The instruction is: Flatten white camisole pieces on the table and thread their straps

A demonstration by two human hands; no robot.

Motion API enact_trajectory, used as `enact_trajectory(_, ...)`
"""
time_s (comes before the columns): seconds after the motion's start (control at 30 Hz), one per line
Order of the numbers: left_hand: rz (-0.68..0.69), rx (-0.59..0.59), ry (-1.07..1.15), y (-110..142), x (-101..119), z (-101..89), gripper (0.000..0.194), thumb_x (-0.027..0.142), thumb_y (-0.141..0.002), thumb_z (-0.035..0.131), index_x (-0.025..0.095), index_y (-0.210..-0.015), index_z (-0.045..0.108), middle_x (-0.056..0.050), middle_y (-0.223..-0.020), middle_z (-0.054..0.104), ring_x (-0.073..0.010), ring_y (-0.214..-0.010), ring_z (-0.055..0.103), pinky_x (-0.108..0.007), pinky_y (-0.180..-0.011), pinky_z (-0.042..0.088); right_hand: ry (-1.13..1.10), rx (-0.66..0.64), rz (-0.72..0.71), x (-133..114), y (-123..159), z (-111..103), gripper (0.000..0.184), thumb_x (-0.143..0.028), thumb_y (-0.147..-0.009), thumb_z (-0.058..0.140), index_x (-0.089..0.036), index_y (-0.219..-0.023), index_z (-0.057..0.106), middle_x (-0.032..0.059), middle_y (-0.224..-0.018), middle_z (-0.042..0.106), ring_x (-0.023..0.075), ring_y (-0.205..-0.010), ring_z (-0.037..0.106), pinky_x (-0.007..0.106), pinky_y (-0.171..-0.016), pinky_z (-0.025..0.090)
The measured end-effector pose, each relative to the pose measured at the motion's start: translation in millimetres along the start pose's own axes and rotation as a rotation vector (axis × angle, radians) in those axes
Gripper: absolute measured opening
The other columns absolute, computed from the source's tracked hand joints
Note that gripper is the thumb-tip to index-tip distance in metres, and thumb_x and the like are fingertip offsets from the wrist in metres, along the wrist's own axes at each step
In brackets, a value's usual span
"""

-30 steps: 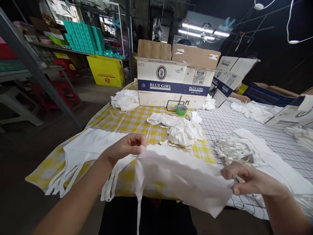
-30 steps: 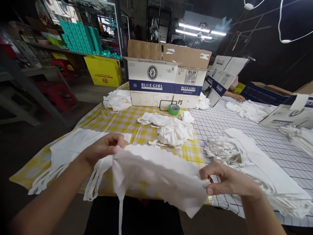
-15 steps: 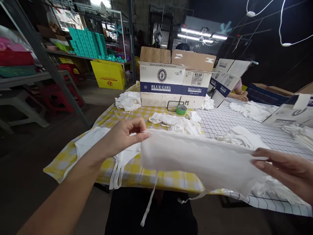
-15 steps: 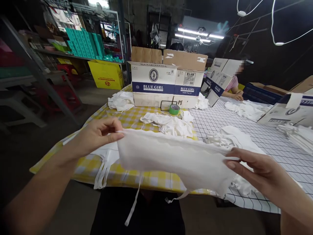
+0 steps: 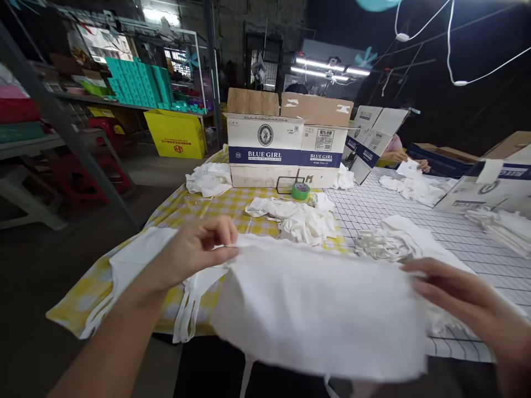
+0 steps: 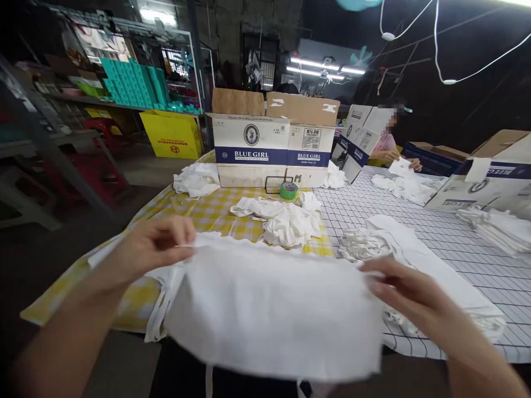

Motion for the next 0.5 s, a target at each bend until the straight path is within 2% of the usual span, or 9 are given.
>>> enact_trajectory(0.03, -0.067, 0.009, -0.044, -7, -34, 8.8, 0.018, 0.02, -0.071, 0.061, 0.016, -0.064, 0.046, 0.001, -0.073, 0.051, -0.0099, -0.065, 0.049, -0.021, -0.058, 0.039, -0.024, -0.133, 0.045, 13, -15, 33, 0.03, -0.042, -0.077, 0.058, -0.026, -0.102, 0.061, 0.0079, -0.085, 0.065, 0.0193, -0.069, 0.06, 0.028, -0.057, 0.046)
enact_trajectory(0.1, -0.218, 0.011, -0.163, -17, -107, 30.6, 0.014, 0.023, -0.07, 0.059, 0.017, -0.067, 0.047, 0.003, -0.068, 0.051, -0.0095, -0.06, 0.047, -0.021, -0.056, 0.038, -0.012, -0.258, 0.086, 39, -40, 92, 0.027, -0.04, -0.079, 0.052, -0.023, -0.097, 0.062, 0.0048, -0.076, 0.063, 0.0182, -0.065, 0.057, 0.029, -0.058, 0.044)
enact_trajectory(0.17, -0.319, 0.041, -0.372, -21, -165, 47.2, 0.01, 0.022, -0.066, 0.057, 0.017, -0.064, 0.049, 0.003, -0.063, 0.05, -0.0109, -0.057, 0.047, -0.021, -0.053, 0.037, 0.069, -0.254, 0.114, 65, -57, 137, 0.023, -0.035, -0.077, 0.052, -0.02, -0.089, 0.064, 0.0025, -0.067, 0.061, 0.0174, -0.062, 0.055, 0.028, -0.059, 0.041)
enact_trajectory(0.2, -0.327, 0.04, -0.395, -23, -184, 55.9, 0.008, 0.02, -0.064, 0.056, 0.017, -0.062, 0.049, 0.003, -0.064, 0.051, -0.0116, -0.057, 0.047, -0.022, -0.054, 0.037, 0.109, -0.256, 0.137, 77, -63, 156, 0.023, -0.033, -0.076, 0.051, -0.02, -0.091, 0.063, 0.0009, -0.063, 0.059, 0.0169, -0.059, 0.053, 0.028, -0.058, 0.04)
enact_trajectory(0.3, -0.318, 0.021, -0.422, -30, -214, 69.3, 0.003, 0.015, -0.062, 0.053, 0.018, -0.064, 0.054, 0.001, -0.068, 0.056, -0.0141, -0.064, 0.051, -0.024, -0.061, 0.039, 0.18, -0.231, 0.131, 93, -77, 190, 0.024, -0.029, -0.077, 0.047, -0.02, -0.096, 0.06, -0.0015, -0.058, 0.055, 0.0166, -0.058, 0.052, 0.027, -0.058, 0.037)
enact_trajectory(0.43, -0.321, -0.01, -0.415, -43, -228, 62.2, 0.023, 0.014, -0.065, 0.052, 0.019, -0.085, 0.061, -0.002, -0.085, 0.064, -0.0173, -0.079, 0.057, -0.027, -0.072, 0.042, 0.148, -0.207, 0.034, 85, -104, 204, 0.023, -0.023, -0.076, 0.046, -0.022, -0.095, 0.058, 0.0013, -0.076, 0.061, 0.0176, -0.071, 0.055, 0.027, -0.064, 0.039)
enact_trajectory(0.5, -0.336, -0.013, -0.428, -50, -236, 55.0, 0.026, 0.016, -0.066, 0.052, 0.019, -0.09, 0.062, -0.003, -0.089, 0.065, -0.0184, -0.081, 0.057, -0.029, -0.074, 0.043, 0.132, -0.207, 0.014, 85, -120, 209, 0.018, -0.022, -0.076, 0.045, -0.022, -0.089, 0.057, 0.0014, -0.079, 0.061, 0.0173, -0.073, 0.055, 0.026, -0.065, 0.038)
Point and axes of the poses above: each hand's wrist, its own y-axis away from the middle knuckle, its own z-axis out of the palm, x = y × z, the point moved 9 cm from there along -y, towards the middle knuckle
